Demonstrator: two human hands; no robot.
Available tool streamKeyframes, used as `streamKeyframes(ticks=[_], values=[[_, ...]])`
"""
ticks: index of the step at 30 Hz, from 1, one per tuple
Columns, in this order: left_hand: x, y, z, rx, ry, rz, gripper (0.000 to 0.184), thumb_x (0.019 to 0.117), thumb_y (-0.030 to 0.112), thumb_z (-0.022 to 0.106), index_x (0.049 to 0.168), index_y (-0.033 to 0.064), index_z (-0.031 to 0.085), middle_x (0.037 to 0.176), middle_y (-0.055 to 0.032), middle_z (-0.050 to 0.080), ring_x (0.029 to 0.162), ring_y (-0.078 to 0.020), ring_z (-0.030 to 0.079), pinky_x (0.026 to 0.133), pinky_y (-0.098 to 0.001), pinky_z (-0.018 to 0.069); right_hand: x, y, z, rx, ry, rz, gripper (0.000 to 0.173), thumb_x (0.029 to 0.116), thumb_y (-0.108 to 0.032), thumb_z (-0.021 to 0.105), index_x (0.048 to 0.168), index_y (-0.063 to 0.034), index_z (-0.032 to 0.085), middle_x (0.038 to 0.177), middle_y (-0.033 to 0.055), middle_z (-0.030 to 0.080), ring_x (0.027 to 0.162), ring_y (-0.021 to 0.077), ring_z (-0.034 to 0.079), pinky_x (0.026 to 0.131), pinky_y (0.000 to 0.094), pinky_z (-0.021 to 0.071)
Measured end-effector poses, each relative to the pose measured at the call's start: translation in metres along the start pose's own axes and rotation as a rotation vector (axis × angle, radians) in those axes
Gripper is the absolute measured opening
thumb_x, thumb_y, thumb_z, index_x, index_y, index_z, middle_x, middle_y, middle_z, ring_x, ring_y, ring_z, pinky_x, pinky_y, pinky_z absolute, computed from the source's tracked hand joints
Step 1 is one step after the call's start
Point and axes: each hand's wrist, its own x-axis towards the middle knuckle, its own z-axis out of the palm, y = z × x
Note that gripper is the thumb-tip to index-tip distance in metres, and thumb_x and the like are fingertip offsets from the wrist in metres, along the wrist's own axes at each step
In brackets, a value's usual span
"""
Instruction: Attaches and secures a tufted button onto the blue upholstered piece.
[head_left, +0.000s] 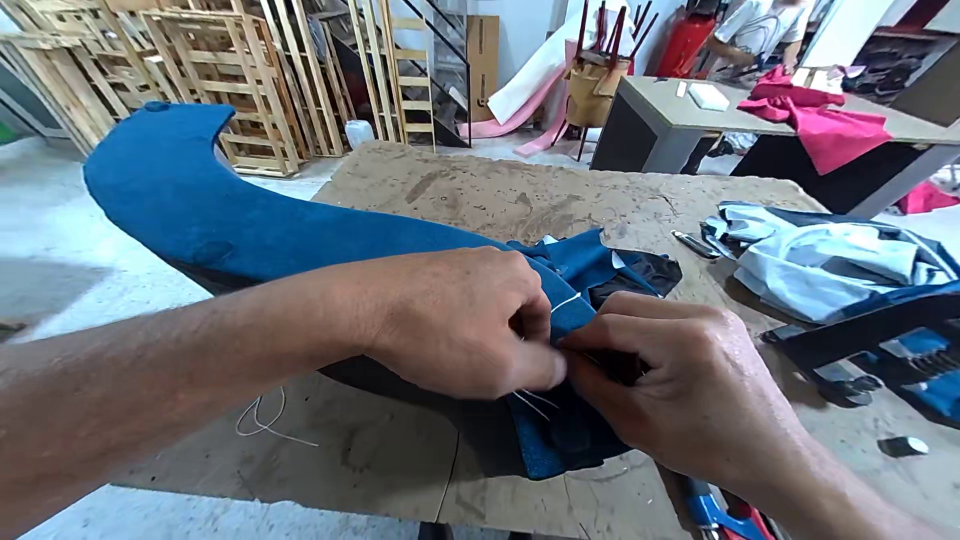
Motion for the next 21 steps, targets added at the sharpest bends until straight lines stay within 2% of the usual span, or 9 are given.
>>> streamKeyframes(ticks=[2,4,8,12,15,18,21], values=[[-0.004,-0.001,0.0,0.055,-0.007,0.023,0.021,0.0871,0.043,0.074,0.098,0.0248,0.073,0.096,0.011,0.066,0.086,0.0019,0.063,0.07,-0.0207,0.0558,0.001,0.001,-0.001,0.001,-0.014,0.0,0.012,0.0869,-0.028,0.067,0.08,-0.0262,0.076,0.074,-0.0175,0.06,0.062,-0.0072,0.055,0.049,0.0162,0.0448],[-0.01,-0.002,0.0,0.14,0.032,0.056,0.025,0.0843,0.045,0.076,0.102,0.0272,0.075,0.099,0.0131,0.065,0.091,0.0027,0.062,0.073,-0.0199,0.0554,0.001,0.002,-0.001,-0.001,-0.024,-0.018,0.012,0.0879,-0.028,0.066,0.082,-0.0261,0.077,0.075,-0.0172,0.061,0.063,-0.0067,0.055,0.05,0.0163,0.0453],[-0.017,-0.004,0.016,0.233,0.232,0.128,0.018,0.0903,0.044,0.07,0.093,0.0289,0.079,0.091,0.016,0.065,0.084,0.0049,0.061,0.067,-0.0168,0.052,-0.003,0.002,-0.003,-0.033,-0.033,-0.083,0.018,0.0908,-0.025,0.063,0.093,-0.0234,0.08,0.083,-0.0141,0.063,0.07,-0.0047,0.057,0.055,0.0164,0.0468],[-0.022,-0.004,0.022,0.325,0.295,0.211,0.016,0.0904,0.037,0.07,0.094,0.0264,0.081,0.088,0.0149,0.065,0.083,0.0037,0.06,0.066,-0.0154,0.0499,-0.008,0.003,-0.004,-0.057,-0.001,-0.076,0.022,0.0917,-0.022,0.062,0.1,-0.0219,0.082,0.087,-0.0107,0.063,0.071,-0.0028,0.056,0.056,0.016,0.0464],[-0.021,-0.003,0.02,0.422,0.291,0.283,0.017,0.0939,0.031,0.066,0.091,0.0241,0.081,0.083,0.0129,0.065,0.079,0.0005,0.06,0.063,-0.0177,0.0489,-0.01,0.005,-0.005,-0.034,0.009,-0.024,0.02,0.0918,-0.024,0.064,0.1,-0.0233,0.082,0.088,-0.0125,0.065,0.073,-0.0038,0.059,0.059,0.0157,0.0492],[-0.015,-0.002,0.025,0.494,0.338,0.327,0.022,0.097,0.027,0.059,0.085,0.0189,0.076,0.081,0.0079,0.061,0.078,-0.0059,0.059,0.063,-0.0231,0.048,-0.01,0.004,-0.007,0.002,0.025,0.044,0.015,0.0909,-0.028,0.066,0.1,-0.0251,0.078,0.084,-0.0165,0.066,0.07,-0.0058,0.06,0.057,0.0154,0.0506],[-0.013,-0.003,0.028,0.444,0.343,0.321,0.021,0.0967,0.029,0.059,0.091,0.0187,0.077,0.087,0.008,0.063,0.083,-0.0042,0.06,0.068,-0.0207,0.0503,-0.011,0.003,-0.007,-0.004,0.048,0.076,0.009,0.0881,-0.03,0.068,0.091,-0.0271,0.077,0.08,-0.0178,0.064,0.067,-0.0062,0.059,0.054,0.0158,0.05]])
